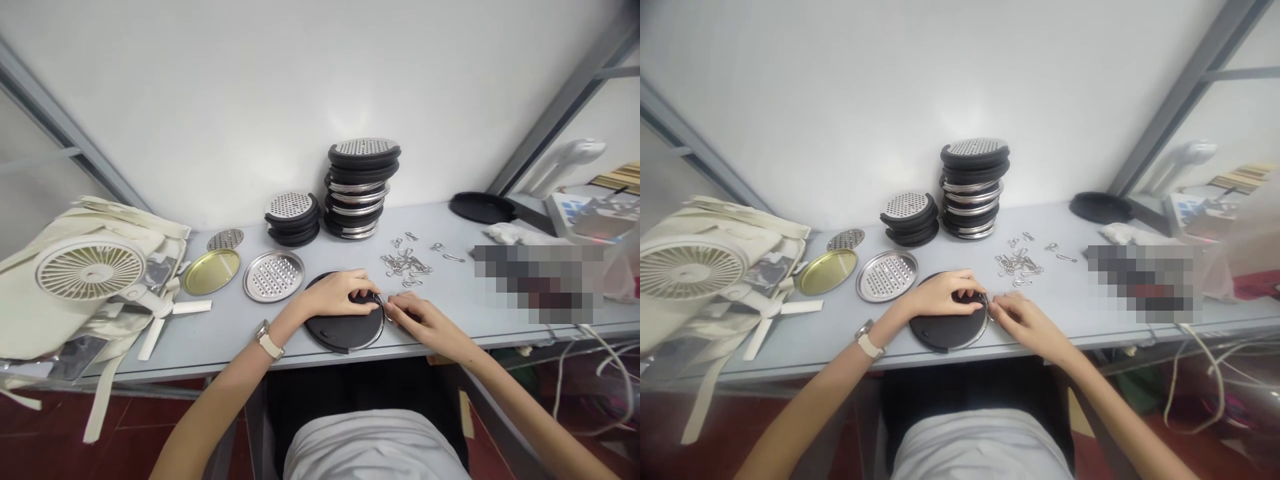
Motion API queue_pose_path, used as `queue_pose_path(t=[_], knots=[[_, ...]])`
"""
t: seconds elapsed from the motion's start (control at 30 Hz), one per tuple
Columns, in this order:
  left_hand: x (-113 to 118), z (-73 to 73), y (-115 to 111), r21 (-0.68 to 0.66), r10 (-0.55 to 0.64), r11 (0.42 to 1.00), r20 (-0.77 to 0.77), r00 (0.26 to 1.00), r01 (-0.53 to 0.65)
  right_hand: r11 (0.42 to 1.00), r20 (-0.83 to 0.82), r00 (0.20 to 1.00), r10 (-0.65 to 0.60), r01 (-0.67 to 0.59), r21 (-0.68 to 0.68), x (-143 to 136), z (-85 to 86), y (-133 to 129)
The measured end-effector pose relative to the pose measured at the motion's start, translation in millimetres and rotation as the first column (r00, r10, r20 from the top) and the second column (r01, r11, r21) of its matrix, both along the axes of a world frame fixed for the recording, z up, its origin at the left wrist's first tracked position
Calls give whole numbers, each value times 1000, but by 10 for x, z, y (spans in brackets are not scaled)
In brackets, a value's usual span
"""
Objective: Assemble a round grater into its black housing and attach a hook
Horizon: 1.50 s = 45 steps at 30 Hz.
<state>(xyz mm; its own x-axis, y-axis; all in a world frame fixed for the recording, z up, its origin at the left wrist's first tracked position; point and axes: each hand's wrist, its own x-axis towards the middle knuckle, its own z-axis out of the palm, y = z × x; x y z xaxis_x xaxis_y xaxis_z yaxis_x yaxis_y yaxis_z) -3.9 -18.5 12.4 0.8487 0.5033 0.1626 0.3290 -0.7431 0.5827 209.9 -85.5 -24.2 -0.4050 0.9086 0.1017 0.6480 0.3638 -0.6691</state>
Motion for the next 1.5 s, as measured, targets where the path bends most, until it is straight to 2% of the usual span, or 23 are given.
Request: queue_pose_path(t=[0.23,0.43,0.6,0.8,1.13,1.5], knots=[[6,-13,11,-12,0,1000,23,1000,0,1000,5,1000,1,-1,7,7,11,4],[-5,-10,32,-93,-39,995,97,995,48,1000,-16,1000,-1,2,14,20,-4,5],[1,-13,37,-148,-16,988,112,994,33,1000,-20,1000,-9,10,14,11,4,-4],[4,-25,38,-138,-35,989,167,985,59,1000,-15,1000,-2,2,21,13,7,-3],[3,-44,50,-159,1,987,140,990,22,1000,-26,1000,0,1,26,16,-1,16],[2,-44,55,-158,-15,987,152,988,39,999,-12,1000,-14,14,31,7,-25,10]])
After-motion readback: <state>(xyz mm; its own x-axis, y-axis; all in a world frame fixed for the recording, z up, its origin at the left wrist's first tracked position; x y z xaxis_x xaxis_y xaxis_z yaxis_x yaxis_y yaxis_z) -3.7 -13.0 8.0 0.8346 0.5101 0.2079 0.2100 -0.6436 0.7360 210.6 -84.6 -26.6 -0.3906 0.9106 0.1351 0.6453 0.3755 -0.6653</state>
